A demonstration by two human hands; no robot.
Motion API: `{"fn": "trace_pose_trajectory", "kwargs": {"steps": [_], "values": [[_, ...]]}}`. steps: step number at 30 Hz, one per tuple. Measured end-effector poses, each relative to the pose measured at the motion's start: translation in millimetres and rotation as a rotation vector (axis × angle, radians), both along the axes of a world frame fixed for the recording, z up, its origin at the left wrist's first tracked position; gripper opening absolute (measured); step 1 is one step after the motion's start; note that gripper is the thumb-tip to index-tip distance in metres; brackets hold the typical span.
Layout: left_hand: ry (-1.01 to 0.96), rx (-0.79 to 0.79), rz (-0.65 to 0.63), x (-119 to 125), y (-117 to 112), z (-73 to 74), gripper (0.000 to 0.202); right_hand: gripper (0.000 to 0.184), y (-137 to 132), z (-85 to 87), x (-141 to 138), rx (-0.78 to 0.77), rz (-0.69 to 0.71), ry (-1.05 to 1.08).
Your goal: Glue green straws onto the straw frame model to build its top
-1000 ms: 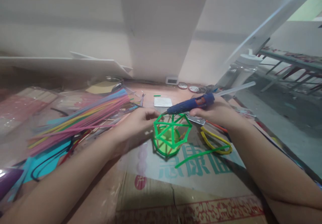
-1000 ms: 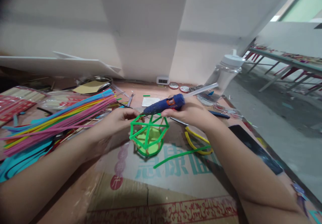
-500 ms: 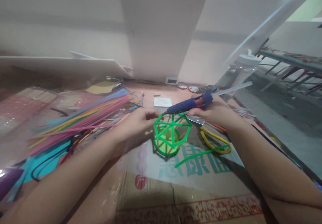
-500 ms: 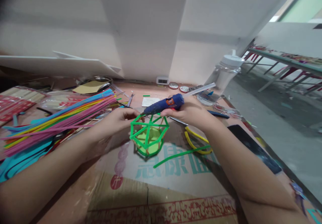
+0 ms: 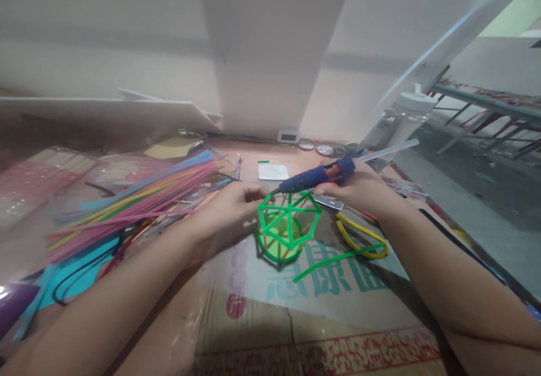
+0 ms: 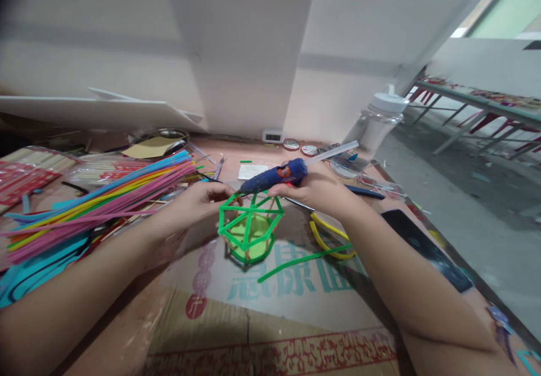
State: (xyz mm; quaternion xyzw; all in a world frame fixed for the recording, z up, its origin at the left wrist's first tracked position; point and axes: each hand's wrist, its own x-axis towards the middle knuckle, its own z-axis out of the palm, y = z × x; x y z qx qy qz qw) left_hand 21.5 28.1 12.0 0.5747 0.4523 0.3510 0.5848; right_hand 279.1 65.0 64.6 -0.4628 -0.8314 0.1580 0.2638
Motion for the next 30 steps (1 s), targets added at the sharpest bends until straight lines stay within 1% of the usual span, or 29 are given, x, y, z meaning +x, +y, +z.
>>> {"fn": "trace_pose_trajectory", "kwargs": {"steps": [3,6,11,14,17,20,22,27,30], "values": [[-0.010,0.000,0.001,0,2,-2.5,0.022,0.027,1,0.3,0,0.001,0.005,-0.008],[0.007,-0.008,-0.030,-2,9,-4.8,0.023,0.029,1,0.0,0,0.012,-0.017,-0.011],[0.033,0.020,-0.061,-5,17,-3.6,0.023,0.024,0,2.1,0,-0.025,-0.011,0.003],[0.047,0.024,-0.058,-3,13,-0.2,0.022,0.025,0,4.8,-1,-0.038,-0.006,0.011],[0.043,0.013,-0.009,0,2,2.9,0.021,0.027,-1,7.0,-1,-0.055,0.011,0.059],[0.003,-0.011,0.009,2,-7,4.1,0.024,0.029,-2,8.2,-1,-0.057,0.024,0.095],[-0.009,-0.017,0.003,1,-8,3.5,0.025,0.031,-3,8.8,-2,-0.063,0.029,0.100],[0.032,-0.004,-0.033,0,4,1.0,0.024,0.040,-4,10.1,-2,-0.057,0.036,0.070],[0.033,-0.002,-0.019,0,8,0.2,0.022,0.047,-3,10.1,-1,-0.047,0.055,0.029]]}}
